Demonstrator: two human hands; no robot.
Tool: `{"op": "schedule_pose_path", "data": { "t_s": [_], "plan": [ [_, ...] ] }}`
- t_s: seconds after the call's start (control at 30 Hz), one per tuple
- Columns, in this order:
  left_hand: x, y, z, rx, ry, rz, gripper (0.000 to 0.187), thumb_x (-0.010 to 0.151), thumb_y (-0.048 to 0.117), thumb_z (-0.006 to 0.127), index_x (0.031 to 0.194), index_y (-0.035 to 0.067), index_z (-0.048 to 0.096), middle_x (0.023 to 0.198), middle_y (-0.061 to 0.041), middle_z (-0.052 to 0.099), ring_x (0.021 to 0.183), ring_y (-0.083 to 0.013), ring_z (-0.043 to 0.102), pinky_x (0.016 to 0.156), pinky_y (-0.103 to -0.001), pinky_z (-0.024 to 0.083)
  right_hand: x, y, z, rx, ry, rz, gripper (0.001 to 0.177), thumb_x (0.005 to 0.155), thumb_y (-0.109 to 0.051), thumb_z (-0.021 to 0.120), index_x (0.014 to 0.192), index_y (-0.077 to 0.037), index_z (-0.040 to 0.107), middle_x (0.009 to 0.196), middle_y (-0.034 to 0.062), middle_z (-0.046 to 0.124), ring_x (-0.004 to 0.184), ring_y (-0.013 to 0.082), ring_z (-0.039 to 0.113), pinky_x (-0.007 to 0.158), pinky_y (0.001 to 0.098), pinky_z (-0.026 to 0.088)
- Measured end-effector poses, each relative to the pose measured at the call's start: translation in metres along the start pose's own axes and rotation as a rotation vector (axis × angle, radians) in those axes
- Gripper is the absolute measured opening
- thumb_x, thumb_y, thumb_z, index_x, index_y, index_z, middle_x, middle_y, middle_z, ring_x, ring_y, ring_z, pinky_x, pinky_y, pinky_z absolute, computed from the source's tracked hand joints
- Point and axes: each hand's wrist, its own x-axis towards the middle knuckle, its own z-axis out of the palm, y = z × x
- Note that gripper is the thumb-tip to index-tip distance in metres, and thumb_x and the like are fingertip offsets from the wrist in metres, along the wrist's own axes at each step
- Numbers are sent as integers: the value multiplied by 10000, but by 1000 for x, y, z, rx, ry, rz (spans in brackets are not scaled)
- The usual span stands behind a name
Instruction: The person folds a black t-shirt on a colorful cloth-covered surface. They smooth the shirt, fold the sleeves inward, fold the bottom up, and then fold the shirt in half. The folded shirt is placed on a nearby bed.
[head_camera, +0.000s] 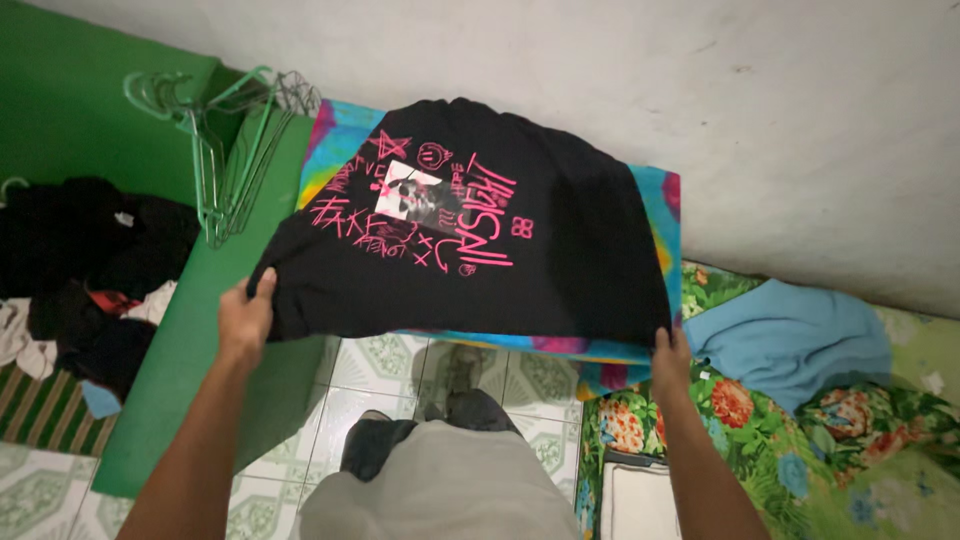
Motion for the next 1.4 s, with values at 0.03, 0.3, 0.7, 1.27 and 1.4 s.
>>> {"op": "schedule_pose_path", "data": {
  "t_s": [0.03, 0.3, 0.7, 1.27, 1.4],
  "plan": [
    [-4, 2, -2, 39, -8, -14, 484, 1028, 425, 676, 1178, -33, 718, 977, -174, 757, 874, -247, 670, 826, -392, 521, -2, 2, 0, -81, 13, -34, 459, 1032, -365, 680, 1247, 41, 673, 1114, 233, 719, 998, 330, 677, 862, 382, 511],
    [21, -62, 17, 294, -116, -207, 572, 852, 341, 798, 1301, 23, 641, 923, -204, 742, 786, -305, 712, 742, -431, 543, 3, 12, 4, -775, 60, -278, 315, 801, -278, 828, 927, 4, 764, 894, 234, 736, 842, 382, 711, 821, 448, 561],
    [87, -4, 57, 94, -155, -336, 820, 921, 585, 703, 1331, -119, 608, 1323, -280, 646, 1231, -355, 606, 1068, -441, 440, 48, -9, 17, -1091, -155, 72, 594, 782, -507, 787, 1120, -19, 757, 1125, 265, 717, 1072, 433, 673, 974, 477, 499],
    [220, 32, 96, 32, -490, -159, 338, 901, 294, 756, 1150, 67, 740, 1096, -84, 765, 972, -173, 679, 883, -347, 519, 98, -40, 36, -574, -449, 366, 587, 832, -367, 788, 1306, -34, 689, 1218, 162, 770, 1097, 295, 712, 998, 413, 505],
    [213, 32, 89, -198, 167, 154, 249, 1041, 250, 772, 1083, 5, 750, 972, -95, 722, 852, -163, 625, 797, -304, 515, 98, -26, 25, -463, -470, 350, 565, 829, -357, 791, 1270, -10, 721, 1200, 138, 781, 1094, 245, 701, 1006, 380, 482]
  ]
}}
